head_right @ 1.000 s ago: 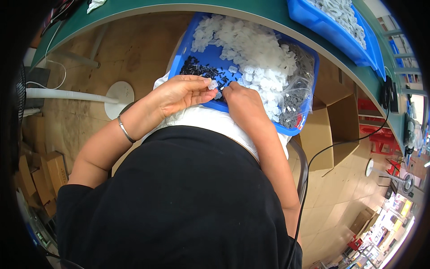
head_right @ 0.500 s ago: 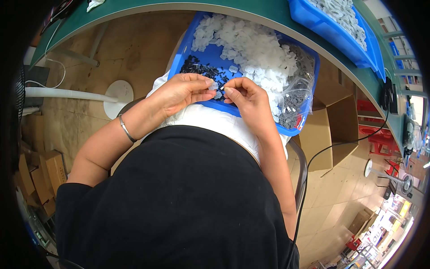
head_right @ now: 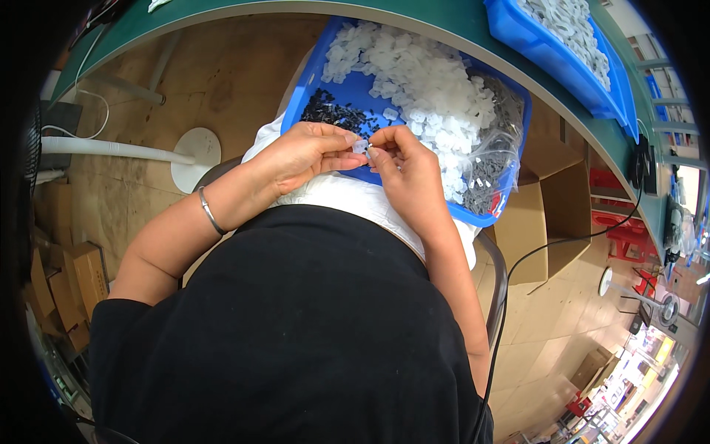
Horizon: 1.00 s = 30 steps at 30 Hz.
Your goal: The person assembles small components by taking white plastic parts and black pieces from a tray and inserting the black pieces into the plastic parts by hand.
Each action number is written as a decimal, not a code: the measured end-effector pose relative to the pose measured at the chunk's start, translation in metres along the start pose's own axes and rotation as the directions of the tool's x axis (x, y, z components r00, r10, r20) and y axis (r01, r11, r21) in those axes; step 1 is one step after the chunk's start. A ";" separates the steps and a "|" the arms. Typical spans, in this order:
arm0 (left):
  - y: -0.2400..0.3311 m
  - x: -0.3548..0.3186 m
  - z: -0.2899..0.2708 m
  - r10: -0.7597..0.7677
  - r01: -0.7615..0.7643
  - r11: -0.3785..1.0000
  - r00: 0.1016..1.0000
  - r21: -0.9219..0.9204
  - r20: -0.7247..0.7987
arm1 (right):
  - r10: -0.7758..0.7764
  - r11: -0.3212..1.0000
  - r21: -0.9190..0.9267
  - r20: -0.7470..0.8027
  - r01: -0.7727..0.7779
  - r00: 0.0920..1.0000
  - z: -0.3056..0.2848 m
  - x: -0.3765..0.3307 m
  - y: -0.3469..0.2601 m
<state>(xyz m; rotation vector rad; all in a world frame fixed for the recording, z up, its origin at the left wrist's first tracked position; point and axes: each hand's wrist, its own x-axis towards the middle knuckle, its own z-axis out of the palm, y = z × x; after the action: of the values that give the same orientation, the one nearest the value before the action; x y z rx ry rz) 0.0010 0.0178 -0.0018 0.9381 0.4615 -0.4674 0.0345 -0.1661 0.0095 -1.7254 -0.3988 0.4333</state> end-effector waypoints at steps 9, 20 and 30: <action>0.003 -0.008 0.003 -0.010 -0.020 0.977 0.990 0.214 0.137 | -0.047 0.996 -0.074 -0.024 0.046 0.999 0.000 0.002 0.003; 0.004 -0.008 0.008 0.142 -0.134 0.960 0.990 0.246 -0.015 | 0.001 0.990 0.141 -0.086 0.012 0.996 0.005 -0.005 -0.006; -0.002 -0.009 0.011 0.145 -0.144 0.973 0.989 0.179 0.007 | -0.023 0.994 -0.108 -0.170 0.005 0.985 0.009 -0.003 0.002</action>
<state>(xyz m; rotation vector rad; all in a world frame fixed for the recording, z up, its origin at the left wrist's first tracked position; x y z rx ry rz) -0.0054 0.0089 0.0074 1.1392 0.3576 -0.3783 0.0281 -0.1605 0.0062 -1.8467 -0.3142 0.2543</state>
